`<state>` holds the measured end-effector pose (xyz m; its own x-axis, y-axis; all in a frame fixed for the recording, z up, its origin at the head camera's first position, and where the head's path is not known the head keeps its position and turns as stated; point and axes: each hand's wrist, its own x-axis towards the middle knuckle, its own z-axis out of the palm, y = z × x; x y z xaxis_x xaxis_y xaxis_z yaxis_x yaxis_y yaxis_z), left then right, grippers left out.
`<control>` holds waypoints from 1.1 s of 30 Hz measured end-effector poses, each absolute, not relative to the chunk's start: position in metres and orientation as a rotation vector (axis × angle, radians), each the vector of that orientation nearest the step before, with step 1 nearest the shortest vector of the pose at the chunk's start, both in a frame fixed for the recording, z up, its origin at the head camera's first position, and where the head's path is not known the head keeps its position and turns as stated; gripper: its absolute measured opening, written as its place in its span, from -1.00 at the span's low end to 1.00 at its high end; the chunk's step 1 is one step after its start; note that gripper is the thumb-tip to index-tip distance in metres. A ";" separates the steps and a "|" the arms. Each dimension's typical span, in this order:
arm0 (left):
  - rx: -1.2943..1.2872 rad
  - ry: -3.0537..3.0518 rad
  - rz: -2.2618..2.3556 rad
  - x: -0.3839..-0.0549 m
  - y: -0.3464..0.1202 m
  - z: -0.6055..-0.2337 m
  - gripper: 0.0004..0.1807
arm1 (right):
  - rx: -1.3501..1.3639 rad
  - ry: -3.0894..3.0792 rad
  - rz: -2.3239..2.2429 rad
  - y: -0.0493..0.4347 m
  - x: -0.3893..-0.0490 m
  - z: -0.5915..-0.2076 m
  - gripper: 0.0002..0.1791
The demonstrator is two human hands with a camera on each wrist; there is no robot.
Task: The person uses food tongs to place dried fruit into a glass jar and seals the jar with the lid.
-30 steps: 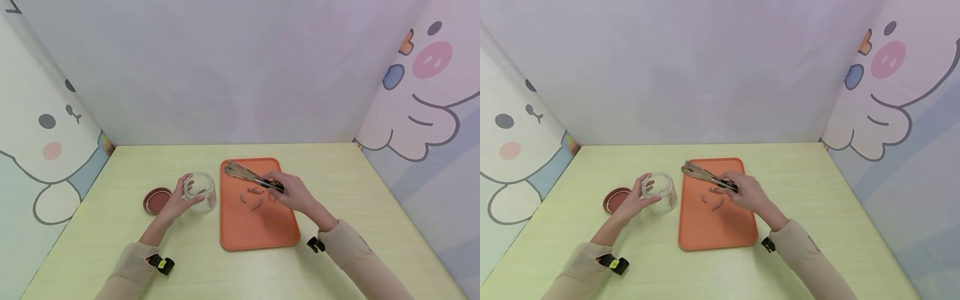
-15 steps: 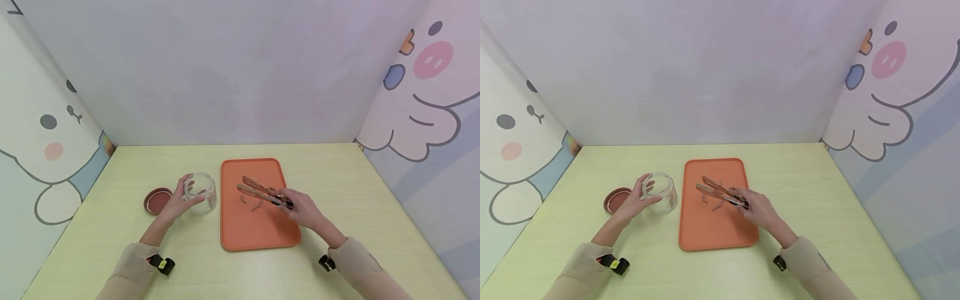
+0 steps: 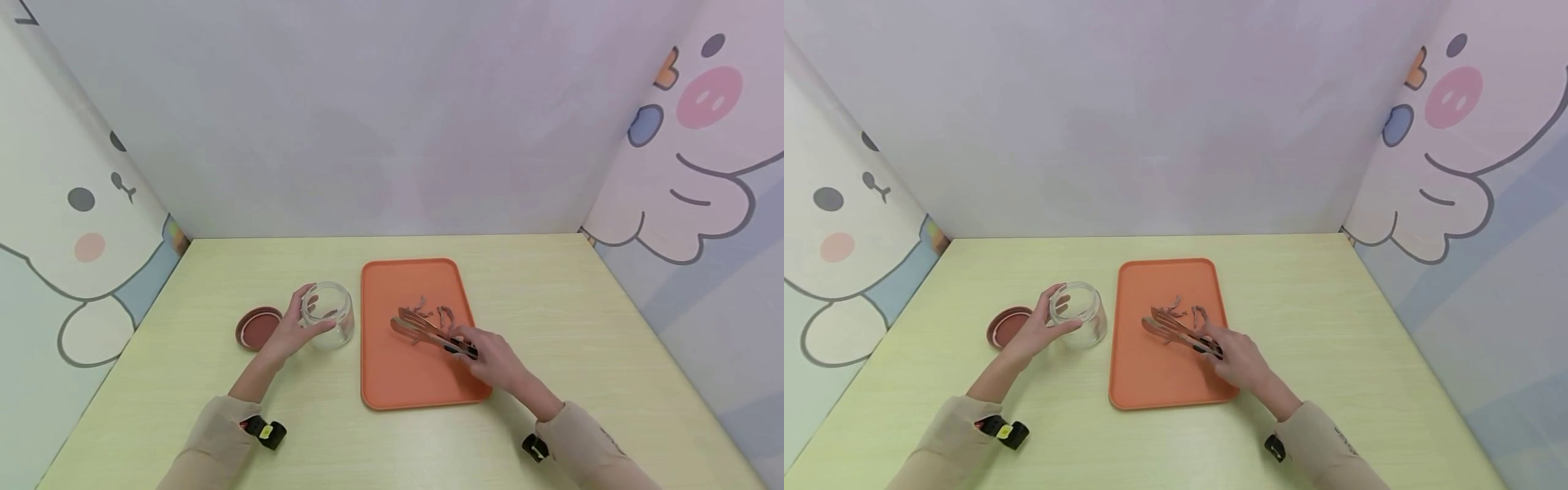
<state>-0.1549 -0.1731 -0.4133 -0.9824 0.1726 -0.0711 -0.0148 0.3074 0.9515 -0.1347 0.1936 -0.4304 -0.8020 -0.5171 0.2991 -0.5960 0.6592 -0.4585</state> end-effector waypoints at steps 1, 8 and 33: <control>0.147 2.408 1.752 -0.155 -0.173 -0.413 -0.09 | 0.918 -2.735 0.833 0.194 -0.135 -0.431 -0.62; 0.139 2.417 1.738 -0.156 -0.173 -0.414 -0.10 | 0.902 -2.763 0.812 0.192 -0.135 -0.434 -0.63; 0.129 2.414 1.741 -0.155 -0.171 -0.413 -0.11 | 0.918 -2.798 0.814 0.188 -0.138 -0.435 -0.65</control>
<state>-0.1547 -0.1713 -0.4127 -0.9831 0.1640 -0.0809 -0.0250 0.3178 0.9478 -0.1379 0.1883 -0.4354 -0.8161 -0.5264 0.2386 -0.5722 0.6781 -0.4613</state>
